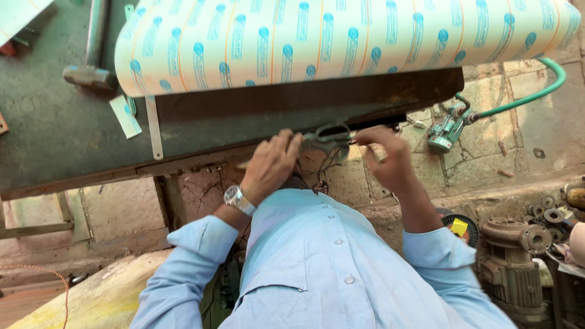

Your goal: The person retrieves a pair of shears from a drawer, then uses them to cut a roll of Flexilam insulation material into strips. The person handles the insulation roll and shears throughout the task.

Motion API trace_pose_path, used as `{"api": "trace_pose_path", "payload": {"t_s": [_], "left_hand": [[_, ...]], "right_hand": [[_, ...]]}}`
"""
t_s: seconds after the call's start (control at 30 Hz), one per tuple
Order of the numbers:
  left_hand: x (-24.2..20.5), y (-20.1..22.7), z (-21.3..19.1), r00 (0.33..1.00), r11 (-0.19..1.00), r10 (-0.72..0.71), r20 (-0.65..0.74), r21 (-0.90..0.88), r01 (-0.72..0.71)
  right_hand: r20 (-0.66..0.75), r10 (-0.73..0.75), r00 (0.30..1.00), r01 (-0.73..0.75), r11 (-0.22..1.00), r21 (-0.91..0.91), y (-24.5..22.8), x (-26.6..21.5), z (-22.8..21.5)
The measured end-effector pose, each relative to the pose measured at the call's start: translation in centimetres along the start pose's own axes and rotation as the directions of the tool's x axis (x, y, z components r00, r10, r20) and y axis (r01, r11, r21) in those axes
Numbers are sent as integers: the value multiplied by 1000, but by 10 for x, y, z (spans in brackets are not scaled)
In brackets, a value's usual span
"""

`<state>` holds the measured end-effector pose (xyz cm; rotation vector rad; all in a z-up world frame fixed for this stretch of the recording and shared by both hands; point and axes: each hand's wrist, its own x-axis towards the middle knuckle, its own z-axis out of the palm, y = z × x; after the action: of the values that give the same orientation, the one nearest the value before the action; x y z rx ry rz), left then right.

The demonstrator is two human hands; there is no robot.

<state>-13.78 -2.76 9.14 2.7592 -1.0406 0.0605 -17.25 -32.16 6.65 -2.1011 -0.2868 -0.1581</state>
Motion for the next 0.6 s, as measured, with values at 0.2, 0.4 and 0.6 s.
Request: {"api": "trace_pose_path", "payload": {"t_s": [0.2,0.4,0.6], "left_hand": [[36,-8,-42,984,967,164,-74,-185,-175],[78,-26,-58,945,918,327,6,-241,-316],[91,-142,-48,938,971,-21,-345,-232,-63]], "right_hand": [[333,-91,938,202,927,-315,-40,39,2],[225,109,968,-6,909,-418,-23,49,16],[104,274,956,-204,876,-438,23,14,-9]]}}
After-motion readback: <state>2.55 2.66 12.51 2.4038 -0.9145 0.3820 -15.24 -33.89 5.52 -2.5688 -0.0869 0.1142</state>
